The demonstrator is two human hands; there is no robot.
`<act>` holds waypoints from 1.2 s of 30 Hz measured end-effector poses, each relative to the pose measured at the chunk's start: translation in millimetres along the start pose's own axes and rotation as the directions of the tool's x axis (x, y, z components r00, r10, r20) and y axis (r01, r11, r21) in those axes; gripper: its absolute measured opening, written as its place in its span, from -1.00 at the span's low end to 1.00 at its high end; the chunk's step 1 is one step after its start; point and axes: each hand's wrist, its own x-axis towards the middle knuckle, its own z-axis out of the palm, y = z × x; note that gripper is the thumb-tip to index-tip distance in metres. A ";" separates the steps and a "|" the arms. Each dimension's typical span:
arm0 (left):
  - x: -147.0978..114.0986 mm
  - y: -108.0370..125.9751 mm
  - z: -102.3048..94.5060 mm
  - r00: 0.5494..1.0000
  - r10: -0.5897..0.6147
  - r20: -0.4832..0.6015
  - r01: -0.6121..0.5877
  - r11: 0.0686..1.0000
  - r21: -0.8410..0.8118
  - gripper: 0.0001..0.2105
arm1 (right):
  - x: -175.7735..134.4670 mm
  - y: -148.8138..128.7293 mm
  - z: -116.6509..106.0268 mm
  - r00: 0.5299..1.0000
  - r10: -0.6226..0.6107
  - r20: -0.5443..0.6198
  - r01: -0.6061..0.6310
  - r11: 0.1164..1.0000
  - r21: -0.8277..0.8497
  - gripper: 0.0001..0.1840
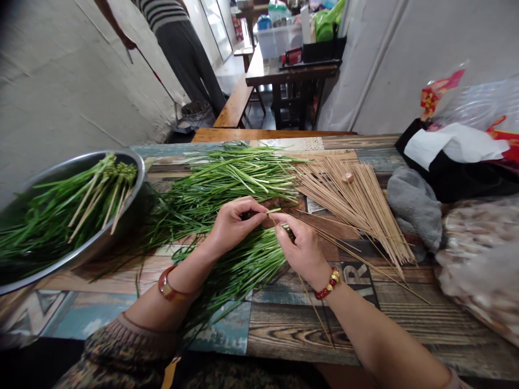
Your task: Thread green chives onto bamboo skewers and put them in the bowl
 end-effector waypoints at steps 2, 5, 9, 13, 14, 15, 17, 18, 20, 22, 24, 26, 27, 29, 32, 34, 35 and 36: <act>-0.7 -1.1 0.7 1.000 -0.004 -0.022 0.005 1.000 0.016 -0.94 | -0.1 0.7 -0.1 1.000 0.002 0.006 -0.002 1.000 0.005 -0.70; -1.5 -2.5 1.5 0.999 0.004 -0.035 -0.003 1.000 0.026 -0.95 | 0.0 1.4 -0.1 1.000 0.003 0.007 -0.004 1.000 0.018 -0.69; -1.4 -2.6 1.5 0.999 0.022 -0.037 -0.021 1.000 0.014 -0.95 | 0.0 2.0 0.6 1.000 -0.004 -0.002 0.004 1.000 0.023 -0.68; -0.7 -1.9 1.2 0.999 0.036 -0.034 -0.035 0.999 0.009 -0.95 | -0.1 2.6 1.4 1.000 -0.008 -0.011 0.009 1.000 0.029 -0.68; -0.6 -1.9 1.4 0.998 0.043 -0.034 -0.043 0.999 0.009 -0.94 | -0.1 2.7 1.5 1.000 -0.008 -0.012 0.009 0.999 0.032 -0.68; -0.7 -2.1 1.7 0.998 0.052 -0.036 -0.052 0.999 0.011 -0.94 | -0.1 2.8 1.5 1.000 -0.009 -0.013 0.009 0.999 0.036 -0.68; -1.0 -2.3 2.5 0.997 0.070 -0.038 -0.070 0.997 0.021 -0.93 | -0.1 3.0 1.5 1.000 -0.009 -0.013 0.009 0.999 0.037 -0.68; -1.2 -2.4 3.0 0.996 0.076 -0.036 -0.075 0.997 0.026 -0.94 | 0.0 3.2 1.4 1.000 -0.009 -0.017 0.009 0.999 0.033 -0.68; -1.6 -2.3 3.6 0.997 0.071 -0.036 -0.070 0.997 0.027 -0.95 | 0.1 3.7 1.5 0.999 -0.009 -0.032 0.010 1.000 0.021 -0.69; -1.9 -2.1 3.5 0.998 0.041 -0.039 -0.040 0.999 0.008 -0.94 | 0.1 4.1 1.6 0.999 -0.013 -0.043 0.014 1.000 0.018 -0.70; -1.8 -1.9 2.7 0.999 0.000 -0.041 -0.001 1.000 -0.026 -0.92 | 0.1 4.0 1.7 0.999 -0.019 -0.043 0.020 0.999 0.027 -0.69; -1.6 -1.9 1.7 0.999 -0.039 -0.032 0.037 0.998 -0.056 -0.91 | -0.1 3.3 1.5 0.999 -0.022 -0.036 0.023 0.999 0.037 -0.68; -1.4 -1.9 1.2 0.998 -0.057 -0.030 0.054 0.996 -0.068 -0.91 | -0.2 2.7 1.3 0.999 -0.024 -0.033 0.025 0.999 0.040 -0.67; -1.2 -1.8 0.5 0.996 -0.086 -0.025 0.083 0.993 -0.086 -0.90 | -0.4 1.1 0.7 0.999 -0.027 -0.026 0.028 0.999 0.043 -0.67; -1.0 -1.6 0.4 0.995 -0.097 -0.021 0.095 0.992 -0.088 -0.90 | -0.6 -1.4 -0.2 0.999 -0.031 -0.024 0.032 0.999 0.041 -0.66; -0.9 -1.6 0.7 0.996 -0.086 -0.024 0.084 0.994 -0.072 -0.91 | -0.7 -2.6 -0.5 0.999 -0.035 -0.023 0.036 0.999 0.039 -0.66; -0.8 -1.6 0.9 0.996 -0.080 -0.025 0.079 0.995 -0.066 -0.91 | -0.7 -3.0 -0.6 0.999 -0.038 -0.023 0.039 0.998 0.038 -0.66; -0.8 -1.6 1.1 0.997 -0.076 -0.026 0.074 0.995 -0.064 -0.92 | -0.9 -3.2 -0.7 0.999 -0.041 -0.023 0.041 0.998 0.037 -0.66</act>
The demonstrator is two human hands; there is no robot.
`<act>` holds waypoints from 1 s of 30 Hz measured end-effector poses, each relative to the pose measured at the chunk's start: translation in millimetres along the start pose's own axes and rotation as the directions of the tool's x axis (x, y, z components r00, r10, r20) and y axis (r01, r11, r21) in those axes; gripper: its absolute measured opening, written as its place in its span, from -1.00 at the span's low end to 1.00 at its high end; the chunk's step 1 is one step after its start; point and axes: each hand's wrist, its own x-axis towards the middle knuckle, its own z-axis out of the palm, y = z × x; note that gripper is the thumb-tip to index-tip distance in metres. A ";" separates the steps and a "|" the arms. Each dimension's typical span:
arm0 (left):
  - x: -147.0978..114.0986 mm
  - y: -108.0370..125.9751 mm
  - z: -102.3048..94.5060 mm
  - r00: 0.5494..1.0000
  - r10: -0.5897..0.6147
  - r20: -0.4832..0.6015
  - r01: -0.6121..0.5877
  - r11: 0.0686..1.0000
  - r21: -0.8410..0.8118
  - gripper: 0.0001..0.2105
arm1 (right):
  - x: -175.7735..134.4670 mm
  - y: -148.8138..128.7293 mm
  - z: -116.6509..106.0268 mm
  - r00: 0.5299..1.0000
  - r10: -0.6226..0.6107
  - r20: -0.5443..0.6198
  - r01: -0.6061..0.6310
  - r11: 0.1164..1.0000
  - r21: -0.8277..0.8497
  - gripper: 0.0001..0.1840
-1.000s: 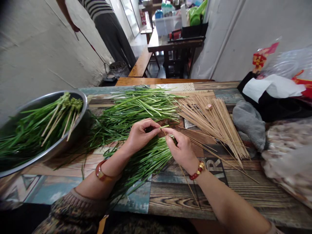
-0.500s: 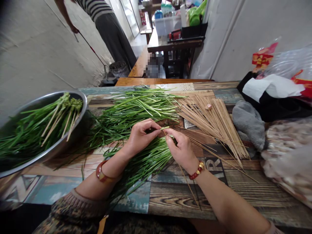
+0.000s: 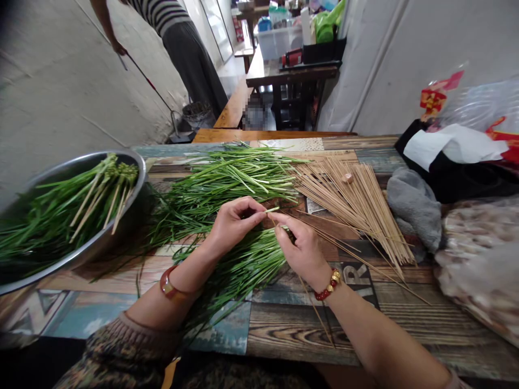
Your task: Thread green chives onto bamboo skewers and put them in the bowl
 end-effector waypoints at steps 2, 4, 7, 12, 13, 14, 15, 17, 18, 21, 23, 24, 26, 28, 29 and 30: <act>0.0 -0.1 0.3 1.000 0.006 -0.001 -0.006 1.000 -0.002 -0.92 | -0.3 -0.1 -0.1 1.000 -0.001 -0.003 0.001 1.000 -0.004 -0.67; -0.1 -0.3 0.6 1.000 0.013 -0.001 -0.013 1.000 -0.006 -0.92 | -0.6 0.3 -0.1 1.000 0.003 -0.004 -0.004 1.000 -0.007 -0.67; -0.6 -0.2 1.1 1.000 0.025 0.002 -0.025 1.000 -0.008 -0.92 | -0.7 1.9 0.3 1.000 0.016 -0.005 -0.016 1.000 -0.010 -0.67; -1.7 0.9 1.8 0.998 0.059 0.000 -0.059 0.998 0.012 -0.92 | -0.6 4.2 1.2 0.999 0.033 -0.021 -0.033 0.999 -0.021 -0.68; -1.7 0.9 1.8 0.998 0.060 -0.001 -0.060 0.998 0.013 -0.92 | -0.6 4.0 1.1 0.999 0.031 -0.021 -0.032 0.999 -0.020 -0.68; -1.6 0.8 1.7 0.998 0.056 -0.004 -0.056 0.998 0.012 -0.91 | -0.7 3.5 0.9 0.999 0.028 -0.016 -0.028 0.999 -0.016 -0.68; -1.5 0.6 1.5 0.999 0.047 -0.011 -0.047 0.999 0.008 -0.91 | -0.8 2.8 0.7 1.000 0.025 -0.010 -0.026 1.000 -0.011 -0.68; -1.2 0.0 1.3 1.000 0.023 -0.018 -0.023 1.000 -0.005 -0.90 | -0.9 1.1 0.2 1.000 0.019 0.003 -0.019 1.000 -0.001 -0.67; -1.0 -0.2 1.3 1.000 0.015 -0.018 -0.015 1.000 -0.009 -0.90 | -1.0 0.3 -0.1 1.000 0.017 0.006 -0.017 1.000 0.001 -0.67; -1.1 -0.4 1.8 1.000 0.017 -0.013 -0.017 1.000 -0.013 -0.90 | -1.0 -0.7 -0.5 1.000 0.018 0.003 -0.018 1.000 0.003 -0.67; -1.2 -0.1 2.1 1.000 0.024 -0.011 -0.024 1.000 -0.006 -0.90 | -0.8 -0.6 -0.6 1.000 0.023 0.001 -0.023 1.000 0.005 -0.67; -1.3 0.1 2.2 1.000 0.028 -0.009 -0.028 1.000 -0.003 -0.90 | -0.7 -0.5 -0.7 1.000 0.024 -0.001 -0.024 1.000 0.004 -0.67; -1.3 0.3 2.2 0.999 0.040 -0.006 -0.040 0.999 0.005 -0.90 | -0.6 -0.4 -0.7 1.000 0.026 -0.003 -0.026 1.000 0.001 -0.67; -1.3 0.3 2.0 0.998 0.061 -0.004 -0.061 0.998 0.015 -0.91 | -0.7 -0.2 -0.4 1.000 0.027 -0.005 -0.027 1.000 -0.001 -0.67; -1.4 0.3 2.0 0.997 0.074 -0.003 -0.074 0.997 0.022 -0.91 | -0.8 -0.1 -0.1 1.000 0.026 -0.006 -0.026 1.000 -0.001 -0.67; -1.4 0.2 1.9 0.996 0.088 -0.004 -0.088 0.996 0.029 -0.91 | -0.9 0.1 0.2 1.000 0.024 -0.007 -0.024 1.000 -0.001 -0.68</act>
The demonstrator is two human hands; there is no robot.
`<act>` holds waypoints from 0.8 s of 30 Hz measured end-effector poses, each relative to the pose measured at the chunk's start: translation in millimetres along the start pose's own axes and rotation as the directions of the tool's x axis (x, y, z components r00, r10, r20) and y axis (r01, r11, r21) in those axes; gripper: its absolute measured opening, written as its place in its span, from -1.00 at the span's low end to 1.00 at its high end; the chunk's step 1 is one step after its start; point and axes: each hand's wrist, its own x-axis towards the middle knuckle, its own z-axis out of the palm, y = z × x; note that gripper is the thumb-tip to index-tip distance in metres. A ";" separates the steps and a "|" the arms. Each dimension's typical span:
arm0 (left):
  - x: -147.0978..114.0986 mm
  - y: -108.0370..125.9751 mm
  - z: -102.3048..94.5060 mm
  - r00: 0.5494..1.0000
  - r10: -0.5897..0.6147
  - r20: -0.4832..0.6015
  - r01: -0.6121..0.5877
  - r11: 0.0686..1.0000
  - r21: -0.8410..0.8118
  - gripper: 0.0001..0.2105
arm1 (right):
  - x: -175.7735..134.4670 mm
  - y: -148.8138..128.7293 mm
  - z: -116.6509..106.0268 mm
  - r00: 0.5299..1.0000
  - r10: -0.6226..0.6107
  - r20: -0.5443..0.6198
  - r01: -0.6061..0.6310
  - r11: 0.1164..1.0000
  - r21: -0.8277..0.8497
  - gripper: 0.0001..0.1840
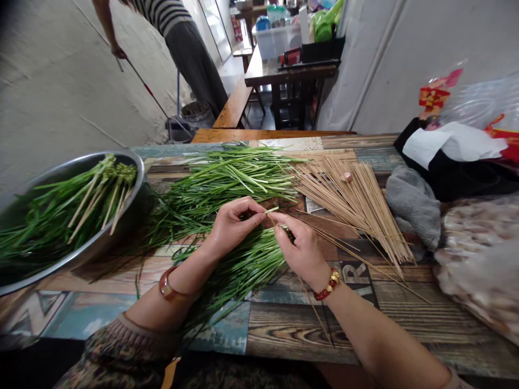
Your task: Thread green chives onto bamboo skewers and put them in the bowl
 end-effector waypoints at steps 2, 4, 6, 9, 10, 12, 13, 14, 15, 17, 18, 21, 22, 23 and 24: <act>-0.1 0.0 0.1 1.000 0.028 0.000 -0.028 1.000 0.011 -0.90 | -0.3 0.7 0.6 1.000 -0.002 -0.005 0.002 1.000 -0.002 -0.68; -0.3 0.2 0.5 0.999 0.048 0.000 -0.048 0.999 0.018 -0.90 | -0.7 1.8 0.9 1.000 -0.004 -0.009 0.004 1.000 -0.012 -0.68; -0.5 0.6 1.0 0.999 0.054 0.000 -0.054 0.998 0.026 -0.90 | -1.0 3.2 0.9 1.000 -0.006 -0.009 0.006 1.000 -0.029 -0.69; -0.9 1.1 1.4 0.999 0.048 0.013 -0.048 0.999 0.022 -0.92 | -0.8 4.8 0.4 1.000 -0.009 -0.019 0.007 0.998 -0.057 -0.71; -1.0 1.1 1.4 0.999 0.038 0.017 -0.039 0.999 0.014 -0.92 | -0.5 5.0 0.2 1.000 -0.010 -0.020 0.008 0.998 -0.062 -0.71; -1.3 0.9 0.9 1.000 0.003 0.017 -0.003 1.000 -0.005 -0.91 | 0.0 4.7 -0.2 1.000 -0.014 -0.020 0.013 0.998 -0.060 -0.72; -1.4 0.7 0.6 1.000 -0.019 0.013 0.019 1.000 -0.015 -0.90 | 0.2 4.3 -0.3 1.000 -0.017 -0.019 0.016 0.998 -0.056 -0.71; -1.5 0.4 0.3 0.999 -0.042 0.010 0.042 0.999 -0.026 -0.89 | 0.4 3.8 -0.4 1.000 -0.020 -0.017 0.019 0.999 -0.051 -0.71; -1.7 0.0 0.0 0.998 -0.064 0.009 0.065 0.997 -0.040 -0.89 | 0.5 3.2 -0.5 1.000 -0.020 -0.017 0.019 0.999 -0.047 -0.71; -2.0 -0.7 -0.3 0.994 -0.104 0.018 0.105 0.991 -0.079 -0.88 | 0.6 2.0 -0.5 1.000 -0.018 -0.020 0.017 0.999 -0.043 -0.71; -2.1 -1.0 -0.3 0.992 -0.123 0.025 0.124 0.987 -0.102 -0.87 | 0.6 1.4 -0.6 1.000 -0.016 -0.018 0.015 0.999 -0.042 -0.71; -2.1 -2.2 0.2 0.984 -0.171 0.042 0.176 0.970 -0.170 -0.85 | 0.5 -0.1 -0.9 1.000 -0.017 -0.010 0.017 0.999 -0.035 -0.70; -2.1 -2.4 0.4 0.982 -0.183 0.047 0.189 0.963 -0.191 -0.85 | 0.5 -0.6 -1.1 1.000 -0.019 -0.007 0.019 0.999 -0.031 -0.69; -2.0 -2.6 0.6 0.980 -0.192 0.051 0.199 0.958 -0.208 -0.84 | 0.4 -1.0 -1.3 1.000 -0.019 -0.004 0.019 0.999 -0.027 -0.69; -1.9 -2.5 0.7 0.979 -0.199 0.053 0.206 0.953 -0.221 -0.84 | 0.4 -1.5 -1.5 1.000 -0.020 -0.001 0.020 1.000 -0.023 -0.68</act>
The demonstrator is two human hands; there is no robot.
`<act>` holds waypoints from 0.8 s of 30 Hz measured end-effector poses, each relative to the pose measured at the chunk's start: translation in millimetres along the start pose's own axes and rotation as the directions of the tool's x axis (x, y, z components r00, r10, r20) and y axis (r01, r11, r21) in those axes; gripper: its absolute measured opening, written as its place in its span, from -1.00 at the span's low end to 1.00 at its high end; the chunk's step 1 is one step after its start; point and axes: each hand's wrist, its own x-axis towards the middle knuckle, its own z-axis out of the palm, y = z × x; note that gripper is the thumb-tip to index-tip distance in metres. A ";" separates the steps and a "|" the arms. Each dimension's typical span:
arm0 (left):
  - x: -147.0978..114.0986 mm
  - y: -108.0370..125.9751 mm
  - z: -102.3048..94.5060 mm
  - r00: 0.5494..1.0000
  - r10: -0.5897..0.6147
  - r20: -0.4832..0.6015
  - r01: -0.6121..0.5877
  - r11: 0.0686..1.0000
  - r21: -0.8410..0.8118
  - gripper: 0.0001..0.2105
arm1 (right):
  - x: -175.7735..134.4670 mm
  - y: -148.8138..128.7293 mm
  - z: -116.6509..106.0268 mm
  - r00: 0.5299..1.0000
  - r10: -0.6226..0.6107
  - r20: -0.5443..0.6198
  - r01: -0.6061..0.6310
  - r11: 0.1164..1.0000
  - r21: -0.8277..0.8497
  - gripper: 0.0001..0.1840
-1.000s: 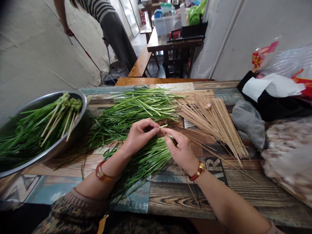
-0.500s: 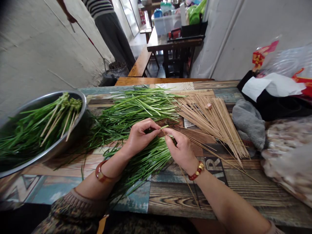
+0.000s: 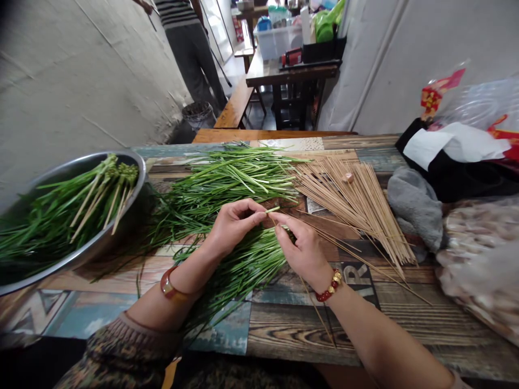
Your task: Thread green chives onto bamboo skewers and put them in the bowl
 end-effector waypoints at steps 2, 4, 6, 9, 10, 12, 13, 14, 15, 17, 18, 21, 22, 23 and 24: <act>0.0 0.7 0.3 1.000 -0.009 -0.005 0.009 1.000 -0.014 -0.85 | -0.1 -0.6 -0.3 1.000 0.002 0.001 -0.002 1.000 0.006 -0.67; -0.4 1.8 0.5 1.000 -0.018 -0.014 0.017 1.000 -0.022 -0.86 | -0.2 -0.9 -0.6 1.000 0.003 -0.001 -0.003 1.000 0.010 -0.67; -0.8 2.8 0.7 0.999 -0.032 -0.018 0.032 0.998 -0.045 -0.86 | -0.4 -0.8 -0.7 1.000 0.003 0.000 -0.003 1.000 0.014 -0.67; -1.2 2.7 0.8 0.998 -0.063 -0.009 0.061 0.992 -0.111 -0.84 | -0.5 -0.6 -0.8 1.000 0.001 0.009 -0.001 1.000 0.016 -0.66; -1.2 2.3 0.9 0.997 -0.072 -0.006 0.071 0.989 -0.130 -0.84 | -0.5 -0.6 -0.8 1.000 -0.001 0.010 0.001 1.000 0.016 -0.66; -1.1 1.1 1.0 0.996 -0.085 -0.005 0.083 0.984 -0.156 -0.83 | -0.4 -1.1 -0.9 1.000 -0.007 0.016 0.006 1.000 0.016 -0.66; -1.0 0.6 1.2 0.996 -0.088 -0.005 0.086 0.983 -0.163 -0.84 | -0.4 -1.5 -0.9 1.000 -0.011 0.020 0.010 1.000 0.017 -0.65; -1.0 0.1 1.3 0.996 -0.090 -0.006 0.088 0.982 -0.166 -0.84 | -0.4 -2.0 -1.0 1.000 -0.015 0.022 0.015 1.000 0.018 -0.65; -1.0 -0.3 1.4 0.996 -0.090 -0.007 0.087 0.982 -0.167 -0.84 | -0.3 -2.5 -1.2 1.000 -0.018 0.022 0.017 1.000 0.020 -0.65; -1.0 -0.7 1.6 0.996 -0.086 -0.007 0.083 0.983 -0.161 -0.84 | -0.2 -3.3 -1.5 1.000 -0.019 0.018 0.019 1.000 0.019 -0.66; -1.0 -0.7 1.7 0.997 -0.082 -0.007 0.080 0.985 -0.153 -0.84 | -0.2 -3.5 -1.7 1.000 -0.018 0.017 0.018 1.000 0.016 -0.66; -0.9 -0.5 1.8 0.998 -0.057 -0.012 0.055 0.993 -0.104 -0.85 | -0.3 -3.2 -2.1 1.000 -0.015 0.017 0.015 1.000 0.005 -0.66; -0.9 -0.4 1.7 0.999 -0.044 -0.015 0.043 0.996 -0.083 -0.85 | -0.3 -2.8 -2.1 1.000 -0.015 0.014 0.015 1.000 0.004 -0.67; -0.9 -0.4 1.7 0.999 -0.032 -0.019 0.031 0.997 -0.064 -0.85 | -0.4 -2.4 -2.0 1.000 -0.016 0.010 0.016 1.000 0.004 -0.67; -0.8 -0.4 1.7 1.000 -0.021 -0.022 0.020 0.999 -0.048 -0.85 | -0.4 -1.9 -1.8 1.000 -0.016 0.007 0.016 1.000 0.004 -0.67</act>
